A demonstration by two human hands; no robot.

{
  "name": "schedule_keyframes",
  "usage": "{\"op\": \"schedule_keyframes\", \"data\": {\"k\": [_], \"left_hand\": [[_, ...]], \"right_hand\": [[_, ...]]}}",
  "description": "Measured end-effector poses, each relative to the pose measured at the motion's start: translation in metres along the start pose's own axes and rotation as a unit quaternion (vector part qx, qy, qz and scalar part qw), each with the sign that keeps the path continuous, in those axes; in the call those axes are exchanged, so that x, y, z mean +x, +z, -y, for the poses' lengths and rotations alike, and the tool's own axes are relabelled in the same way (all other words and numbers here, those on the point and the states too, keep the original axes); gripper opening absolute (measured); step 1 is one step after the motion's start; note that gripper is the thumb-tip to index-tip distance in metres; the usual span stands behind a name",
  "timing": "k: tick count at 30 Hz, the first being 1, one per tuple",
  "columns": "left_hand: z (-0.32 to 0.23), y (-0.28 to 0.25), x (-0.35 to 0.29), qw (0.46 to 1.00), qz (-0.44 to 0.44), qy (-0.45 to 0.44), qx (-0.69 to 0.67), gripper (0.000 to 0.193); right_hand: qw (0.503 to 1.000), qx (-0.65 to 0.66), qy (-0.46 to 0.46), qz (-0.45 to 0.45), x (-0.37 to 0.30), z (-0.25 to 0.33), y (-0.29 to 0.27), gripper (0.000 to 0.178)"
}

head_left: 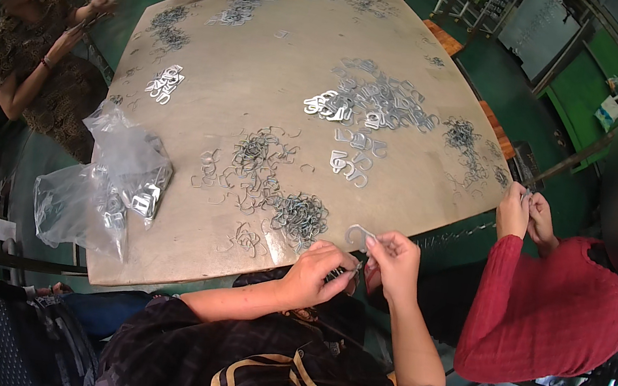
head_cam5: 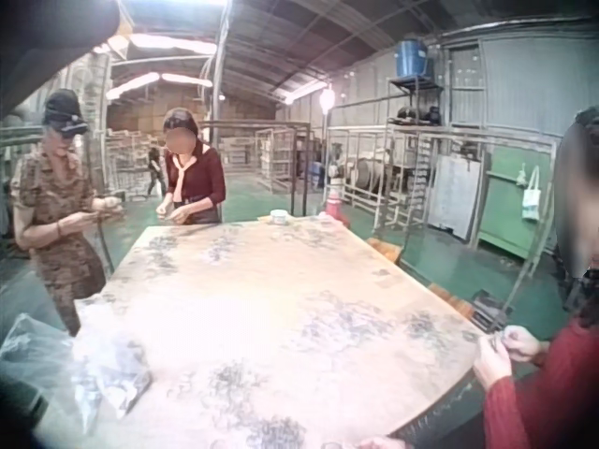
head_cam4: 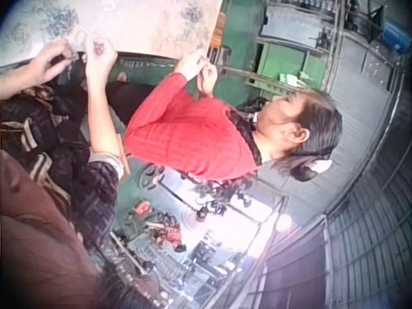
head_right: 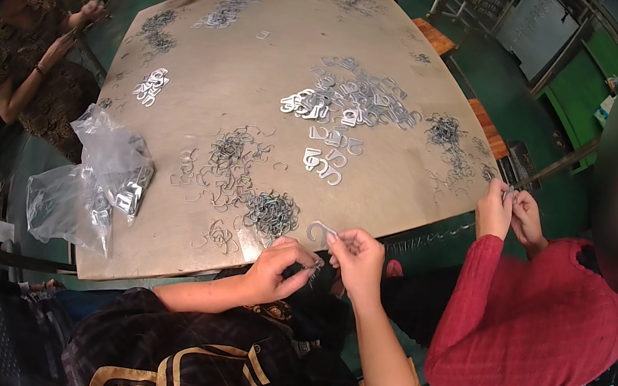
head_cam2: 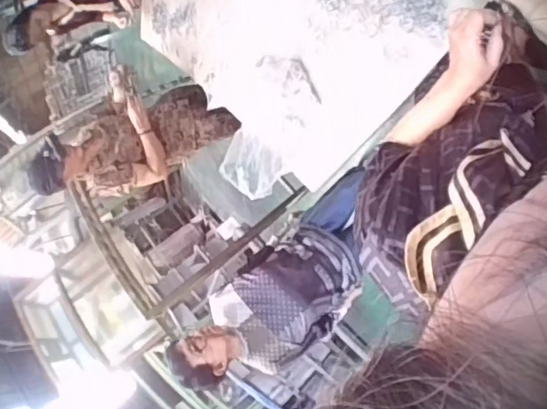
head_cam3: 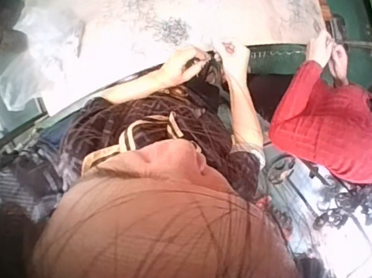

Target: The person assembles metal hooks by hand, picking up a hook and a small metal piece from a table, joining them, and placing the finished unit on a nearby rack. The process is repeated continuously with coworkers also working at the same table.

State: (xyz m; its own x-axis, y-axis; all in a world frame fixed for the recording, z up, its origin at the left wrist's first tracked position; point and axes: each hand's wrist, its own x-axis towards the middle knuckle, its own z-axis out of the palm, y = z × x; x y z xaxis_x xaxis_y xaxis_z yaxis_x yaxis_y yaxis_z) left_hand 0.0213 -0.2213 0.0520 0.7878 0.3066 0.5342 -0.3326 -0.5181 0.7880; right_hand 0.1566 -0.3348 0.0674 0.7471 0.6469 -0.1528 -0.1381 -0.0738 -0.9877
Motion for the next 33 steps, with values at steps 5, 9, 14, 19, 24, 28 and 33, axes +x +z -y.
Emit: {"op": "schedule_keyframes", "data": {"k": [5,9,14,19,24,28,33], "left_hand": [[-0.003,0.006,-0.003,0.998,0.020,-0.008,0.053,0.018],[-0.001,0.005,-0.006,0.996,0.054,0.001,0.071,0.017],[0.010,-0.033,0.023,0.972,0.229,0.025,-0.038,0.013],[0.132,-0.078,0.132,0.975,0.070,-0.148,0.151,0.035],[0.252,-0.060,0.212,0.891,-0.004,-0.245,0.382,0.060],[0.211,-0.011,0.194,0.880,0.102,-0.225,0.405,0.062],[0.242,-0.030,0.254,0.942,0.049,-0.194,0.269,0.057]], "right_hand": [[0.999,0.030,-0.018,-0.014,-0.034,0.005,-0.002,0.012],[0.996,-0.034,-0.077,-0.034,-0.046,-0.002,0.002,0.012],[0.977,-0.147,-0.150,-0.039,-0.054,-0.013,-0.014,0.011],[0.969,-0.171,-0.171,-0.051,-0.063,-0.012,-0.030,0.009],[0.961,-0.223,-0.160,-0.004,-0.060,-0.007,-0.035,0.011],[0.965,-0.224,-0.136,0.017,-0.054,-0.015,-0.042,0.011],[0.965,-0.229,-0.123,0.034,-0.046,-0.021,-0.051,0.011]]}}
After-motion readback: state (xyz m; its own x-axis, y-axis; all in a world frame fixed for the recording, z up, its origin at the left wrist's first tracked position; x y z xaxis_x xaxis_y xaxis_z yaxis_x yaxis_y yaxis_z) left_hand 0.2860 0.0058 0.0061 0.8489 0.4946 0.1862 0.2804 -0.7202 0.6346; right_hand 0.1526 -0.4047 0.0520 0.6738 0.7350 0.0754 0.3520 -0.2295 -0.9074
